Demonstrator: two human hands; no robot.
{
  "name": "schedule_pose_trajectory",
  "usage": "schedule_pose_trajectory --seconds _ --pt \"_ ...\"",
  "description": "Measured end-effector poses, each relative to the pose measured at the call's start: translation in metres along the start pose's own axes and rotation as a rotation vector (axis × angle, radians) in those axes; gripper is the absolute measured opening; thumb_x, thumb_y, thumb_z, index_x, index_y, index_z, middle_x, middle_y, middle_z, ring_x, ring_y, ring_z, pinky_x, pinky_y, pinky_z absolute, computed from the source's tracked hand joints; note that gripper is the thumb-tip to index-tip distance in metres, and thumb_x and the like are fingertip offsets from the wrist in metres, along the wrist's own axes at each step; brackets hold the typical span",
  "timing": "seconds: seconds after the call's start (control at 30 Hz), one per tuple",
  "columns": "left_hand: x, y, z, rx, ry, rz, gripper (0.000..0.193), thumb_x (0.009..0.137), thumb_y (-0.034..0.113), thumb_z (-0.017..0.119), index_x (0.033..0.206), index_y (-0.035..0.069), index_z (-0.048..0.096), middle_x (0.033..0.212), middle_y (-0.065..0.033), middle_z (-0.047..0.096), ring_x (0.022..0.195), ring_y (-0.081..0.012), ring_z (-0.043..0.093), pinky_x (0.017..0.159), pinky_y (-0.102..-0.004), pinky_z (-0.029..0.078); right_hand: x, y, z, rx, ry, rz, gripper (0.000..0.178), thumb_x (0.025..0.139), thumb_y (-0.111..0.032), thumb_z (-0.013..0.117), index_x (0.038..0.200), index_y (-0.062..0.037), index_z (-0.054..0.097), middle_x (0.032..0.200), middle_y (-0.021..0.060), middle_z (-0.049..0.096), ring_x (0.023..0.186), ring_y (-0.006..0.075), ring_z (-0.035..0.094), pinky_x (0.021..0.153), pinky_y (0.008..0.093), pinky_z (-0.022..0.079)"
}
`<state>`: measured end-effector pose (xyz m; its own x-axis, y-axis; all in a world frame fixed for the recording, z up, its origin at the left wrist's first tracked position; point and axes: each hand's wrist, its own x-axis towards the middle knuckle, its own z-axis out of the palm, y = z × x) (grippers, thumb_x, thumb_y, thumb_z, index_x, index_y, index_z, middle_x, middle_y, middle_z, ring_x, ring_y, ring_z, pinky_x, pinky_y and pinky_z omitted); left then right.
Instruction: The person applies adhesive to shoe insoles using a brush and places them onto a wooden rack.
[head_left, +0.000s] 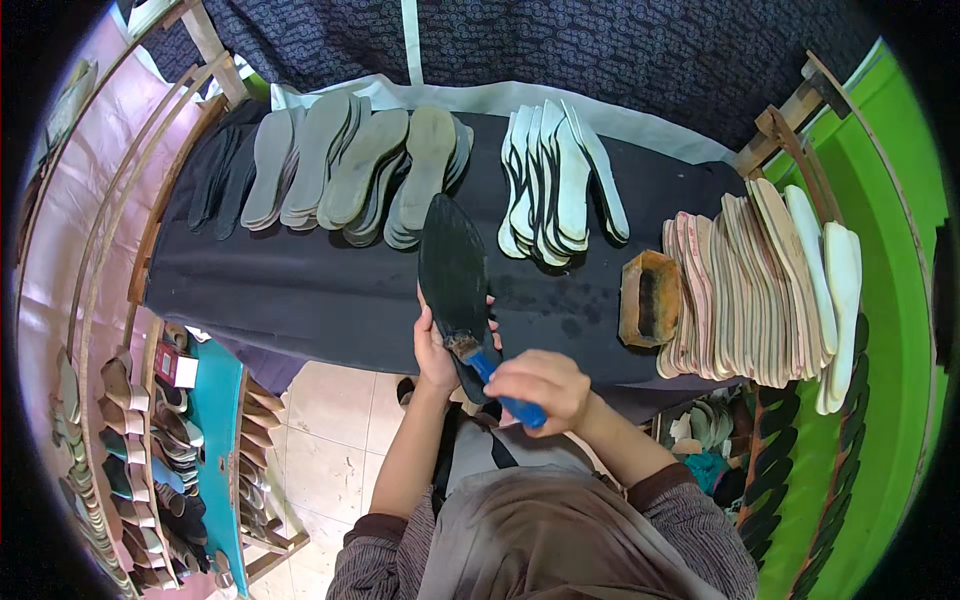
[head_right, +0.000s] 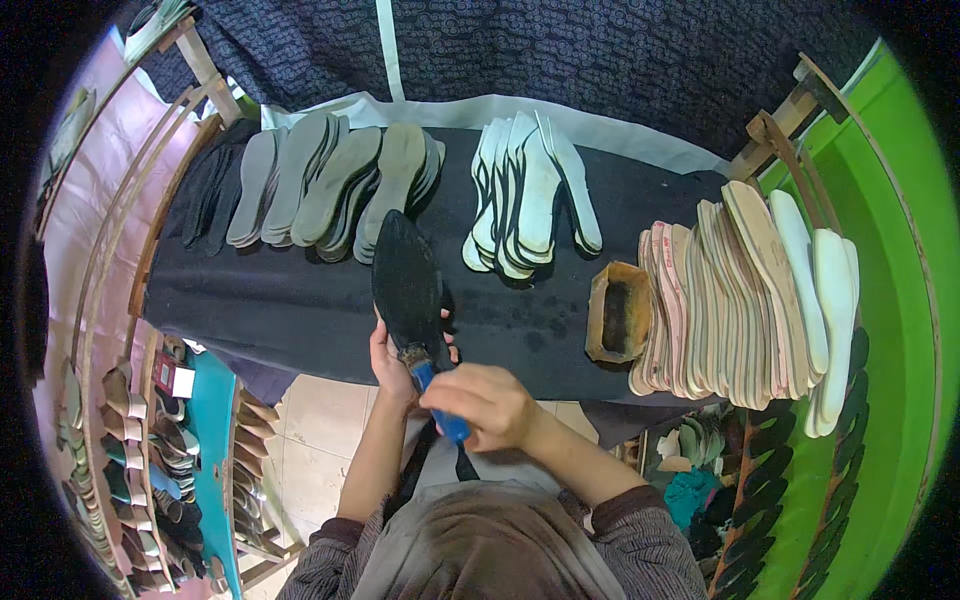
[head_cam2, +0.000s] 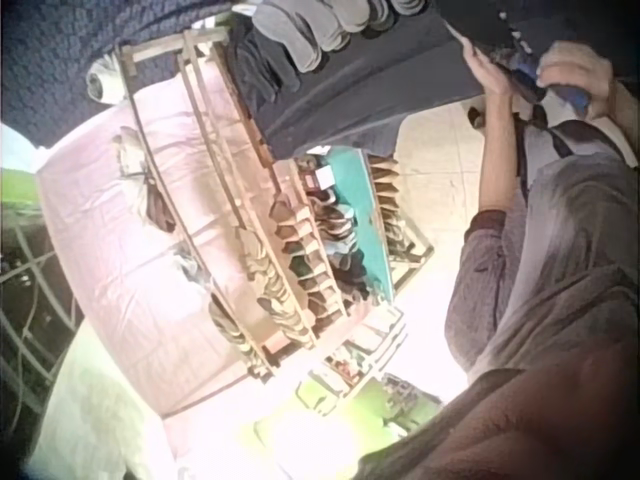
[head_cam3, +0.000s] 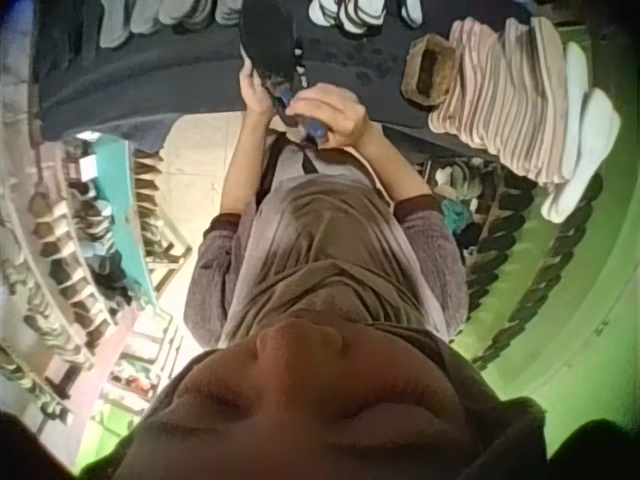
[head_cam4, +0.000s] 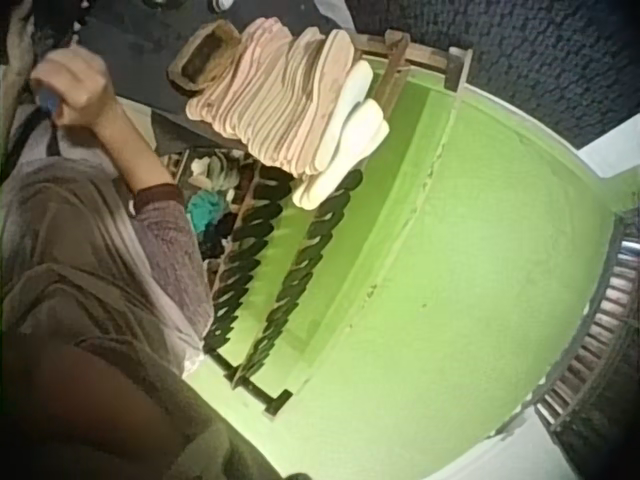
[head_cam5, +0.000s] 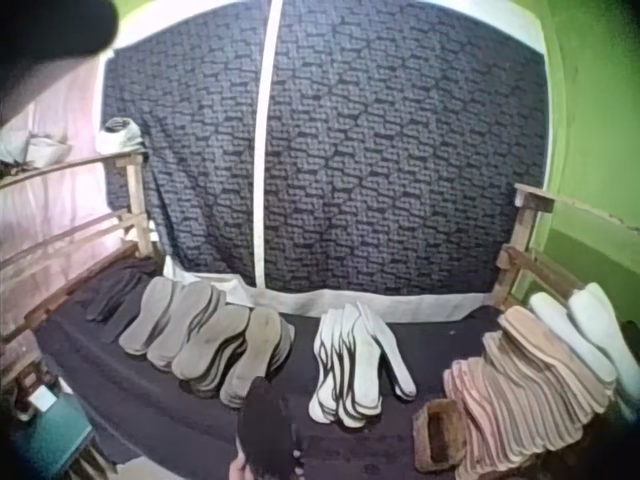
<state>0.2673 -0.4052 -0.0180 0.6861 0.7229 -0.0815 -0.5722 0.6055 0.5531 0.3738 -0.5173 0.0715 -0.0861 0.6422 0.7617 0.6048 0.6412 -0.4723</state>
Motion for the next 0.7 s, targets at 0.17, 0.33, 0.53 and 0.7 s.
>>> schedule_pose_trajectory --seconds 0.17,0.33,0.53,0.7 --pt "0.003 -0.002 -0.006 0.124 -0.012 0.053 0.058 0.092 0.048 0.018 0.135 0.011 0.031 0.113 -0.0203 0.055 0.085 -0.0278 0.061 0.072 -0.0413 0.052 0.012 0.013 0.004 -0.074 0.053 -0.044 0.024 0.066 -0.007 0.069 0.089 -0.0008 0.066 0.085 0.0139 0.063 0.064 0.0266 0.061 0.057 0.0329 0.05" --pt "0.001 -0.002 -0.004 0.02 -0.034 -0.037 0.067 0.09 0.052 0.02 0.125 -0.001 0.041 0.112 -0.0171 0.054 0.081 -0.0295 0.059 0.07 -0.0423 0.05 -0.003 0.003 -0.001 -0.008 -0.06 -0.065 0.025 0.066 -0.006 0.07 0.09 -0.0006 0.065 0.086 0.013 0.063 0.062 0.0258 0.06 0.055 0.0322 0.049" --pt "0.0 -0.001 -0.003 0.028 -0.104 -0.068 0.066 0.091 0.051 0.02 0.126 -0.001 0.04 0.112 -0.0184 0.055 0.077 -0.0301 0.06 0.068 -0.0415 0.051 -0.008 0.004 -0.012 0.085 -0.073 0.054 0.03 0.063 -0.002 0.07 0.092 -0.0011 0.063 0.09 0.0131 0.061 0.068 0.0292 0.06 0.061 0.0346 0.05" --pt "0.001 0.004 0.015 0.116 -0.004 0.077 0.058 0.095 0.051 0.02 0.138 0.013 0.022 0.112 -0.023 0.054 0.076 -0.0288 0.06 0.064 -0.0408 0.053 -0.005 0.014 0.001 0.029 0.036 0.01 0.025 0.062 -0.001 0.068 0.087 -0.0006 0.066 0.085 0.0129 0.063 0.062 0.0251 0.061 0.054 0.0313 0.049"
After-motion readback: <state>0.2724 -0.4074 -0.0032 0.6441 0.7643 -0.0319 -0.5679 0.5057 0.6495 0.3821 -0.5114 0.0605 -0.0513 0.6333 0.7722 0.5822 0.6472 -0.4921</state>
